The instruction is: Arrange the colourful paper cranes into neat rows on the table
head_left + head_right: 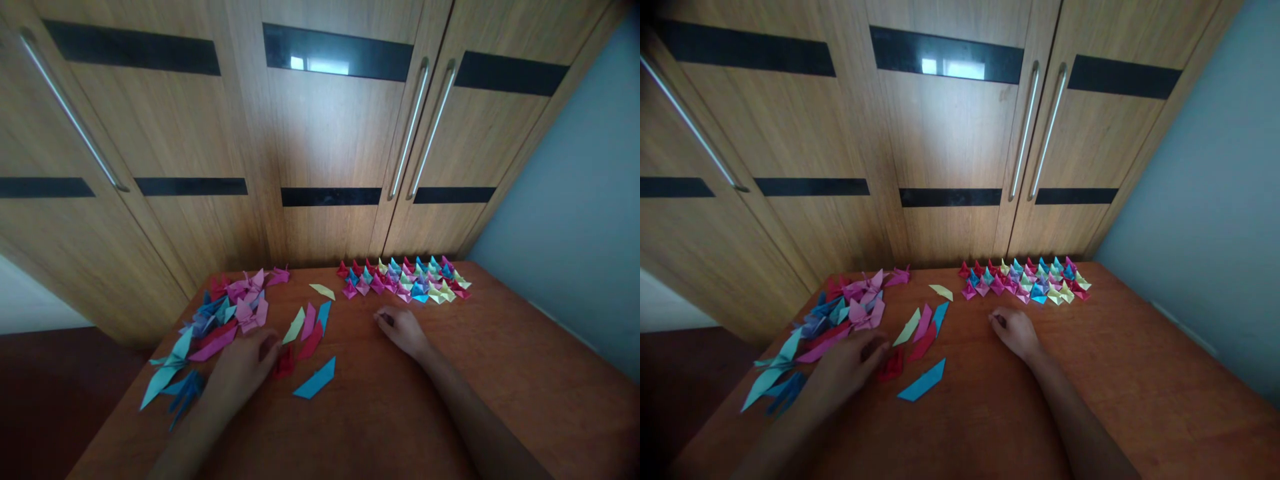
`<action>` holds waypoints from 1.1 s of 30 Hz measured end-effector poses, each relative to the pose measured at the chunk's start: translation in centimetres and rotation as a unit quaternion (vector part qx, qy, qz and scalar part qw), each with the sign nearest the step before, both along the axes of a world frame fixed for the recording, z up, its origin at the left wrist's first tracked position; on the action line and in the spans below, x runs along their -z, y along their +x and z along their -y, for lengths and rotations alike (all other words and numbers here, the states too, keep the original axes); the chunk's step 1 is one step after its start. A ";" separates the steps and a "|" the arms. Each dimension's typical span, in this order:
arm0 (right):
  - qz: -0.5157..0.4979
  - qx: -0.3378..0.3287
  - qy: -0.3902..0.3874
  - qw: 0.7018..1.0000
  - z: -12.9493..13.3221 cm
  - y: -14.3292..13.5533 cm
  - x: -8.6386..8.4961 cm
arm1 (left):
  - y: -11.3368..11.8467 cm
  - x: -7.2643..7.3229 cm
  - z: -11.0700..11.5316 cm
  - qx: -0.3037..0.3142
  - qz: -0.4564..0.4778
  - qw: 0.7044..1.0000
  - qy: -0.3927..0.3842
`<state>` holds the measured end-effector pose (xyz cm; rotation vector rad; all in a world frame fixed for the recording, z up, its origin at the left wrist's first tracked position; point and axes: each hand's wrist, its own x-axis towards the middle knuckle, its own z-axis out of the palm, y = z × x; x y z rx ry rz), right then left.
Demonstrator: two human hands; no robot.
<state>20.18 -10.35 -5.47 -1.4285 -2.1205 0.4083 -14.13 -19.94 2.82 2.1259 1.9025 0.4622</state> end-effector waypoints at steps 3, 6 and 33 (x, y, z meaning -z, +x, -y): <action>0.005 0.003 0.000 1.000 0.0 0.0 -0.1 | 0.6 0.0 1.9 -0.020 -0.012 0.999 -0.030; 0.003 0.005 0.000 1.000 0.1 -0.1 -0.2 | 1.0 0.5 3.2 -0.035 -0.028 0.998 -0.053; -0.010 0.002 -0.014 1.000 -0.2 0.7 -0.3 | 1.8 2.2 2.5 0.087 0.081 0.988 0.098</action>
